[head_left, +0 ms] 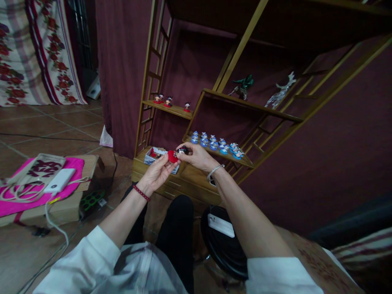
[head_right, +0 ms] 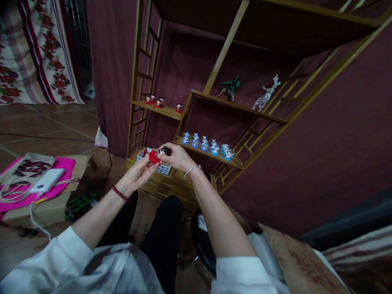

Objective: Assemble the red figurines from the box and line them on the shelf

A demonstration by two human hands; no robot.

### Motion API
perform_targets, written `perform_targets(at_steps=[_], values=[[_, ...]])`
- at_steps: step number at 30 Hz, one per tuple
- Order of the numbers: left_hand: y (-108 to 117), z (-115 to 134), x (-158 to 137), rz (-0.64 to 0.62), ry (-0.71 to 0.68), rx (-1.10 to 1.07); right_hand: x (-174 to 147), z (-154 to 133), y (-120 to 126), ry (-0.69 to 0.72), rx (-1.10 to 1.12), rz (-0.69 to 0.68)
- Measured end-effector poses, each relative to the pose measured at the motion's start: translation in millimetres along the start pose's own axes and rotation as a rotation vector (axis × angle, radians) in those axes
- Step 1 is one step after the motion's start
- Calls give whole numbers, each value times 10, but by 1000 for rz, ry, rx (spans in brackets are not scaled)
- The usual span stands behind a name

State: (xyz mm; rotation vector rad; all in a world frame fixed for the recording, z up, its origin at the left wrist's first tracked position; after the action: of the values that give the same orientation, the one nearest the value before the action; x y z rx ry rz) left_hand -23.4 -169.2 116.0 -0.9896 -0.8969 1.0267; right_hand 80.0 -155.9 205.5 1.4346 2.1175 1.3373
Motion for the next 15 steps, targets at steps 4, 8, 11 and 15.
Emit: perform_targets(at_steps=[4,8,11,15], values=[[36,-1,27,22,4,11,18,21,-6,22,-71,17],[74,4,45,30,-9,27,25,26,-19,37,-94,8],[99,-5,43,24,-14,27,18,19,-27,57,-90,4],[112,-34,29,-15,-1,33,-6,31,-43,37,-75,-16]])
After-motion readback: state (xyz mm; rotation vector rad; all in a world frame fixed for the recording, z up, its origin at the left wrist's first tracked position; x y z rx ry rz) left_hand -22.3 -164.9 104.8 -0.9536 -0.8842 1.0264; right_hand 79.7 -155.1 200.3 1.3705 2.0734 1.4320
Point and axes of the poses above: each hand's wrist, its own x-axis towards the middle knuckle, its own y-axis out of the back of the hand, z = x × y, the point moved 5 cm from there along x, towards the middle knuckle, and after that the axes turned 10 degrees about -x, right-handed, at the moved point
